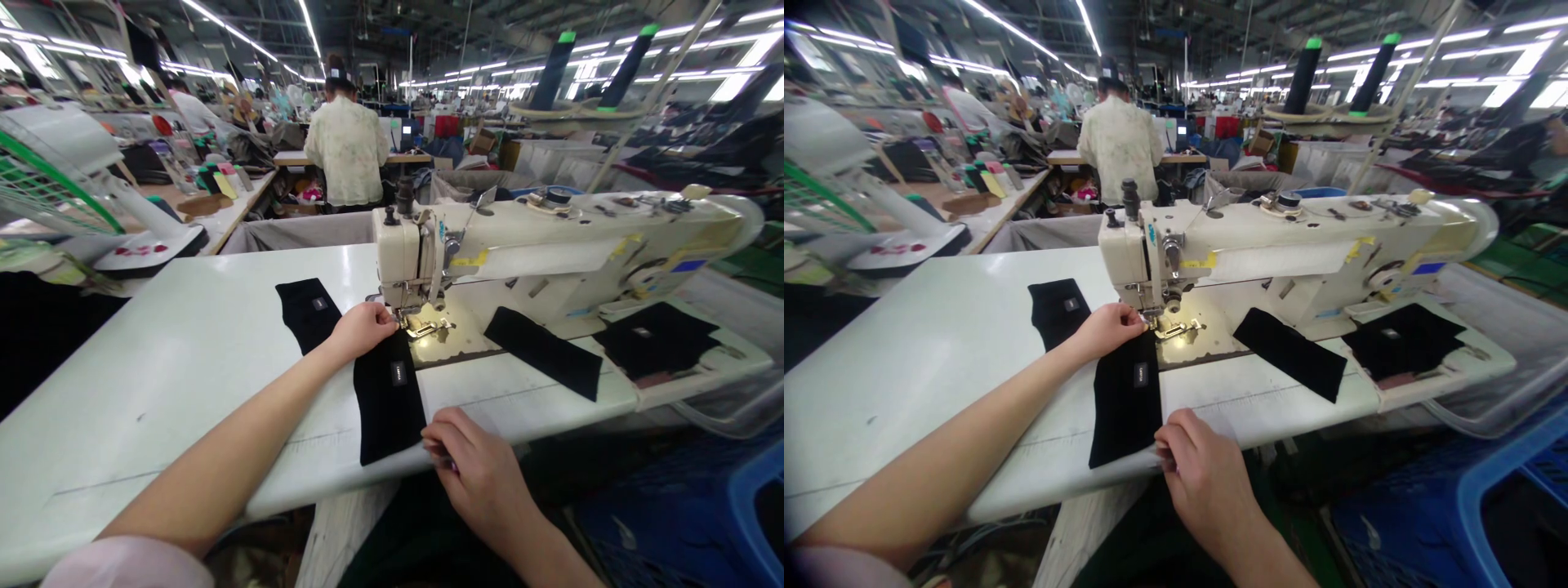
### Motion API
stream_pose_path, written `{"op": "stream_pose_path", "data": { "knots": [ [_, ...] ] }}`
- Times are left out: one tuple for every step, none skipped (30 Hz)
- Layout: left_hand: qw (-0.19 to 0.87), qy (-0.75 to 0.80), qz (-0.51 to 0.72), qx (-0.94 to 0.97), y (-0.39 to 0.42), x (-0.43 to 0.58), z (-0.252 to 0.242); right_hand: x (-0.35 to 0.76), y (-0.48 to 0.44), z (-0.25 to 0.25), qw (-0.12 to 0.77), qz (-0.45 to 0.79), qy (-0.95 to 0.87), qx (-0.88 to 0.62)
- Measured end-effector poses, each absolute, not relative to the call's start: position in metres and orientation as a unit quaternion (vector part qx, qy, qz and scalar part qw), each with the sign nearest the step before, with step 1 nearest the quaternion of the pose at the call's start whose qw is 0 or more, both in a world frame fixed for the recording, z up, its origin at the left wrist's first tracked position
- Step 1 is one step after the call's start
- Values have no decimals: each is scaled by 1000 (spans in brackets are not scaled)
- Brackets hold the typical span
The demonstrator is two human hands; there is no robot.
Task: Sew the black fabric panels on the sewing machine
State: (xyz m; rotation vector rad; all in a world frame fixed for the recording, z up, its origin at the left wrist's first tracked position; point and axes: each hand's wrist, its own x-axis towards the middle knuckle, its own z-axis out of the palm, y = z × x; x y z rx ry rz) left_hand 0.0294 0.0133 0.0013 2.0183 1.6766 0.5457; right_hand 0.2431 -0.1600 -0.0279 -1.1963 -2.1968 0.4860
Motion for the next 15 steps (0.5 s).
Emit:
{"op": "stream_pose_path", "data": {
  "knots": [
    [228, 611, 197, 732, 14, 29, 1, 243, -160, -27, 287, 181, -826, -450],
    [227, 613, 196, 731, 15, 30, 1, 243, -159, -27, 281, 180, -828, -451],
    [225, 614, 195, 731, 15, 30, 1, 242, -159, -26, 274, 178, -830, -452],
    [223, 616, 195, 730, 16, 30, 1, 242, -158, -24, 268, 175, -832, -453],
    [221, 617, 193, 730, 16, 30, 2, 242, -157, -23, 263, 172, -834, -454],
    [221, 617, 191, 731, 16, 30, 2, 242, -156, -22, 257, 169, -836, -455],
    [221, 617, 187, 732, 17, 30, 2, 242, -156, -20, 252, 167, -837, -456],
    [221, 617, 183, 733, 17, 30, 3, 241, -155, -19, 247, 166, -838, -457],
    [221, 616, 179, 734, 17, 30, 3, 241, -154, -18, 242, 167, -838, -459],
    [220, 616, 176, 736, 18, 29, 3, 241, -154, -18, 239, 170, -838, -459],
    [217, 616, 173, 737, 19, 29, 3, 241, -154, -17, 236, 173, -838, -460],
    [213, 617, 170, 739, 20, 29, 3, 241, -154, -17, 235, 175, -838, -461],
    [209, 617, 166, 740, 21, 29, 4, 240, -154, -16, 233, 177, -837, -462],
    [205, 618, 161, 742, 21, 29, 5, 241, -155, -16, 231, 178, -836, -465],
    [203, 618, 159, 743, 19, 29, 7, 241, -155, -16, 230, 177, -836, -466]
  ]
}}
